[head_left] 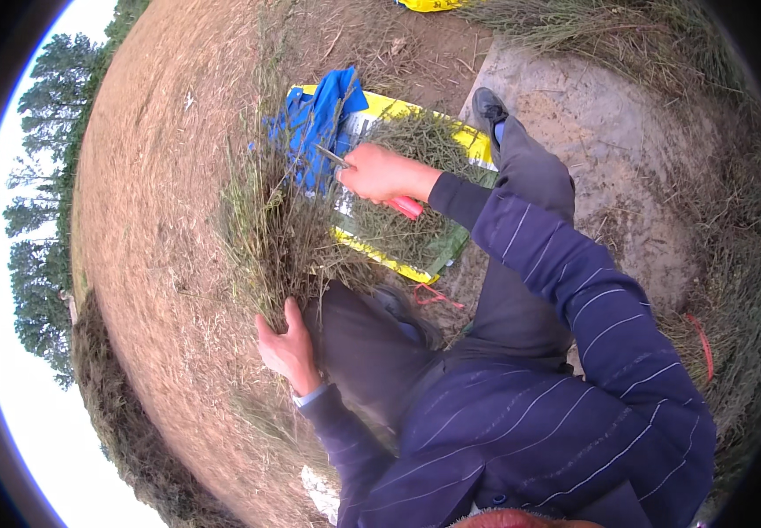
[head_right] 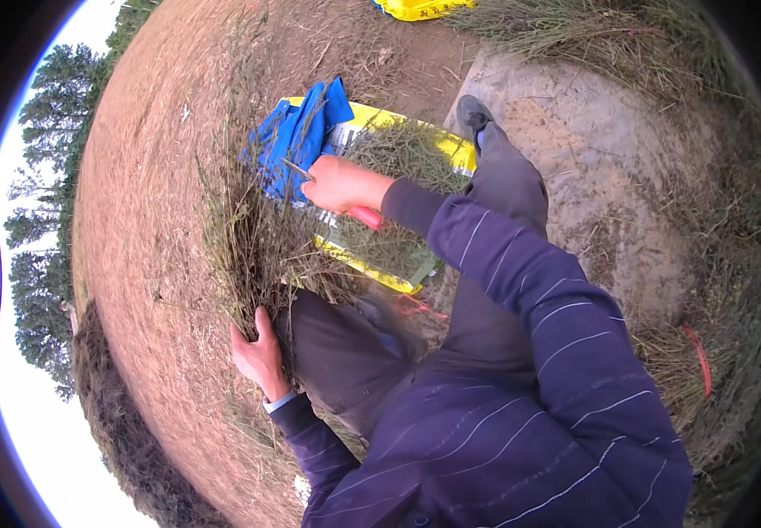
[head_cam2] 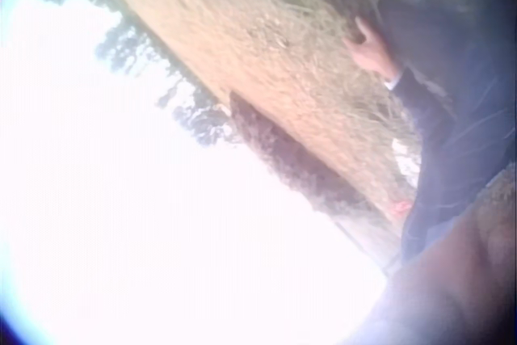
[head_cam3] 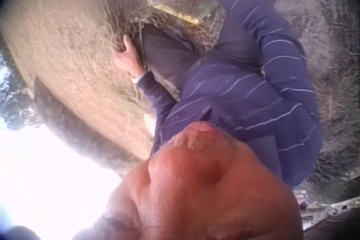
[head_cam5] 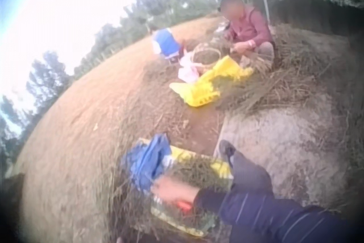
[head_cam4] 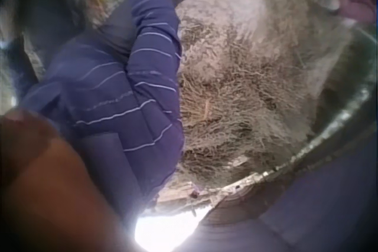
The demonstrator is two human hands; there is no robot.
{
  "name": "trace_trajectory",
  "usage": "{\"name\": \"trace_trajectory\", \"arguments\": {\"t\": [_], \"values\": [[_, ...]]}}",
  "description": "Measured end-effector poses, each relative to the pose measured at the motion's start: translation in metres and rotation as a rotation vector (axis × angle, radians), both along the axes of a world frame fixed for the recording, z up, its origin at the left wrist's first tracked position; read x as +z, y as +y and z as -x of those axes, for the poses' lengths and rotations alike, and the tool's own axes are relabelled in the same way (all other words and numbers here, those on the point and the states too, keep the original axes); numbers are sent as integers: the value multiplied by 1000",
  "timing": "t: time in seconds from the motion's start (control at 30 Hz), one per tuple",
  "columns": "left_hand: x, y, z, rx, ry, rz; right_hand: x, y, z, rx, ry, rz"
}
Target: The person sits on the ground and uses red-handled shears to trim a bundle of green plant stems, repeatedly cutting and placing trimmed pieces into a yellow bag. A blue cloth and additional plant material are nearby, and another person is visible working in the background.
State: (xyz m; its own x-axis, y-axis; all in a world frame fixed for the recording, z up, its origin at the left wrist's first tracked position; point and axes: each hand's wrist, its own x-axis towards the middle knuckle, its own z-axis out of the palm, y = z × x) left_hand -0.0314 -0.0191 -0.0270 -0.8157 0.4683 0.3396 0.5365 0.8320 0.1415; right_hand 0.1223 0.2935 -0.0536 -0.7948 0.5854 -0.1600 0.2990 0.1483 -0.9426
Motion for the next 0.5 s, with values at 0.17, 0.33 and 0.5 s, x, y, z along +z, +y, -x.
{"name": "trace_trajectory", "arguments": {"t": [0.17,0.33,0.5], "values": [[-6,-3,5,-27,27,-19,-6,4,0,-148,32,-9],[0,-3,0,20,-68,-28,-21,37,-9,-255,18,257],[0,-4,1,-6,-52,-22,-26,61,-12,-218,-54,242]]}}
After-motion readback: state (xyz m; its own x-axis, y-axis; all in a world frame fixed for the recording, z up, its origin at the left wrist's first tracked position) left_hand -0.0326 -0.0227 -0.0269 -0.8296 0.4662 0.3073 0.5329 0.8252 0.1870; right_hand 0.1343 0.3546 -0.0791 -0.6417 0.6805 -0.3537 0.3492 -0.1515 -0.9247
